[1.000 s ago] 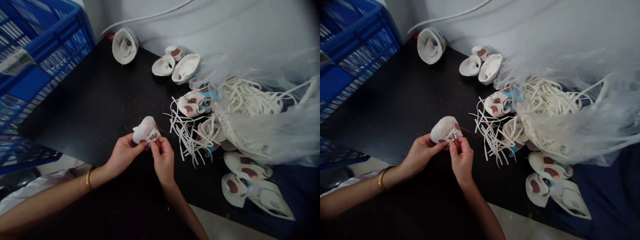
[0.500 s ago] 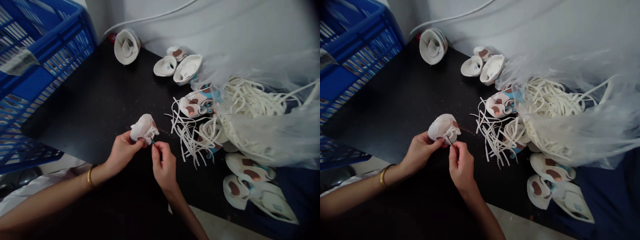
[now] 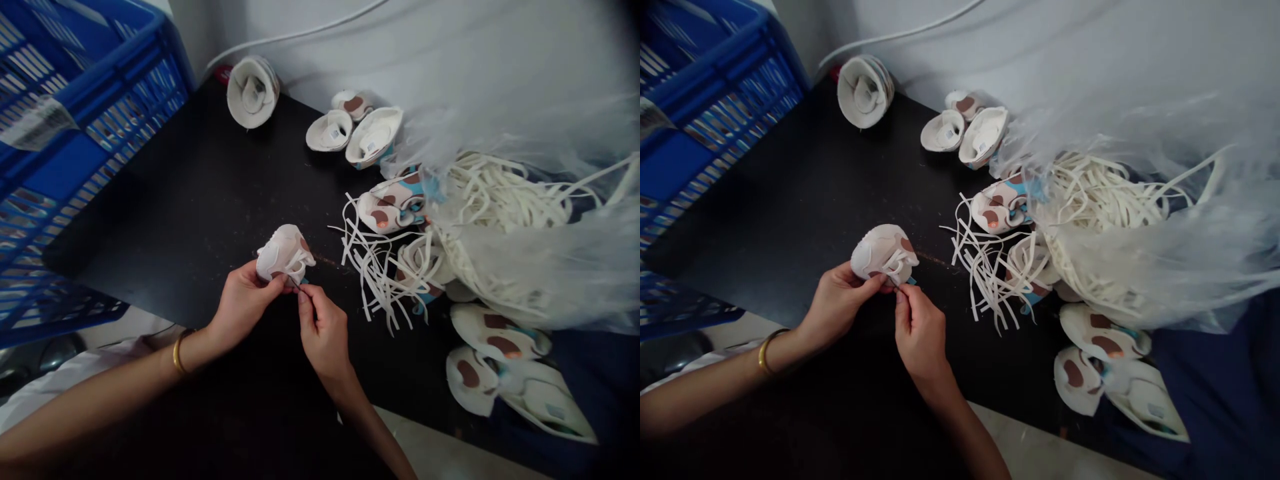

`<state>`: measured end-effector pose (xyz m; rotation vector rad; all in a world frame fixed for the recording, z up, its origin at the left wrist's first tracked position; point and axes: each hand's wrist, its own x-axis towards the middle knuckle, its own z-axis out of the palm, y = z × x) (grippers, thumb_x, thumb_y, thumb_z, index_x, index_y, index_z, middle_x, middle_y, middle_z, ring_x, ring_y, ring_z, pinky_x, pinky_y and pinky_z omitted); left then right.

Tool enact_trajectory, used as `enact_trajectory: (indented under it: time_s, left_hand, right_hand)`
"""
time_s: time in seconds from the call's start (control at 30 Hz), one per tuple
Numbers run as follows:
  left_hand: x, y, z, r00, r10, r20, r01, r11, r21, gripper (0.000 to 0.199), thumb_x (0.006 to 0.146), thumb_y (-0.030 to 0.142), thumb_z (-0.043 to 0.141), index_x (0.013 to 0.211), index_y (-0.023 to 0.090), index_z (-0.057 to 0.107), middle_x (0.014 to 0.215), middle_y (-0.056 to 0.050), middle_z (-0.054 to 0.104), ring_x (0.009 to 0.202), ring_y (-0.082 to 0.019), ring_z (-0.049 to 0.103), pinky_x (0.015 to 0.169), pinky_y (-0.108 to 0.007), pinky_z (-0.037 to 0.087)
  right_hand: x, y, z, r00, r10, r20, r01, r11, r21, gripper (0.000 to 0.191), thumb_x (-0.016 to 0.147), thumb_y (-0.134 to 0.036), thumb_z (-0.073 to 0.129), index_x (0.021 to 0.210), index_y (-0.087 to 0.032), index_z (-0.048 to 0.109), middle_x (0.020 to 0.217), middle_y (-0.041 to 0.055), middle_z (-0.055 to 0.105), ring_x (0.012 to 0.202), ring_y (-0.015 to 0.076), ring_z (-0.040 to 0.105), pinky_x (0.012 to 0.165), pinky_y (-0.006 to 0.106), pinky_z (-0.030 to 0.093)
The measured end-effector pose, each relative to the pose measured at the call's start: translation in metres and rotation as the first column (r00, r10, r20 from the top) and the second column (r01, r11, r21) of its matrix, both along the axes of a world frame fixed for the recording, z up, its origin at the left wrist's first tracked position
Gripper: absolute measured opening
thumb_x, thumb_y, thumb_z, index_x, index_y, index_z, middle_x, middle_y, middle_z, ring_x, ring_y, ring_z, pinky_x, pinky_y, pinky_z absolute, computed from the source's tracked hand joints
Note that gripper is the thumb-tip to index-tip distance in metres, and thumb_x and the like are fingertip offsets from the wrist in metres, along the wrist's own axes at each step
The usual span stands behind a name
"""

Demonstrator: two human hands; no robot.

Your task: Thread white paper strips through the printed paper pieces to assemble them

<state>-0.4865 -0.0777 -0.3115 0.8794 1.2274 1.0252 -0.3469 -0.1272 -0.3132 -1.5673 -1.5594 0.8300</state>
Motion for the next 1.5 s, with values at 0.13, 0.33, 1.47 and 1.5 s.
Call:
enact_trajectory:
  time_s: [0.13,0.33,1.47,1.5]
  left_hand:
    - [0.000,-0.001,0.000,1.000,-0.008,0.004,0.008,1.000,0.009,0.017,0.077,0.026,0.077,0.089,0.015,0.073,0.080,-0.001,0.075,0.073,-0.016,0.071,0.073,-0.024,0.057]
    - [0.000,-0.004,-0.004,0.978,-0.041,-0.206,0.068,0.990,0.126,0.018,0.086,0.031,0.069,0.097,0.018,0.072,0.087,-0.002,0.076,0.079,-0.018,0.072,0.076,-0.026,0.056]
    - [-0.012,-0.008,-0.007,0.938,-0.220,0.267,0.279,0.938,-0.205,0.022,0.078,0.032,0.079,0.093,0.017,0.074,0.090,-0.005,0.075,0.070,-0.013,0.068,0.068,-0.023,0.059]
    - [-0.011,-0.009,-0.007,0.939,-0.225,0.261,0.282,0.937,-0.206,0.023,0.078,0.032,0.078,0.093,0.016,0.074,0.090,-0.005,0.075,0.071,-0.014,0.068,0.069,-0.024,0.059]
  right_hand:
    - [-0.002,-0.002,-0.002,0.999,-0.019,0.038,0.019,1.000,0.004,0.022,0.100,-0.023,0.044,0.108,-0.020,0.064,0.099,0.0054,0.073,0.088,0.0167,0.070,0.079,0.026,0.052]
    - [-0.010,0.001,-0.004,0.938,-0.008,0.346,0.022,0.999,-0.037,0.029,0.099,-0.022,0.035,0.100,-0.016,0.064,0.090,0.0098,0.072,0.073,0.0197,0.069,0.062,0.027,0.045]
    - [0.012,0.012,0.007,0.985,0.009,-0.175,-0.048,0.974,-0.221,0.024,0.093,-0.026,0.052,0.087,-0.018,0.074,0.072,-0.0004,0.068,0.061,0.0131,0.058,0.056,0.021,0.040]
    - [0.012,0.013,0.005,0.981,0.013,-0.193,-0.057,0.973,-0.224,0.024,0.094,-0.027,0.053,0.085,-0.018,0.073,0.075,0.0000,0.069,0.064,0.0135,0.059,0.057,0.021,0.041]
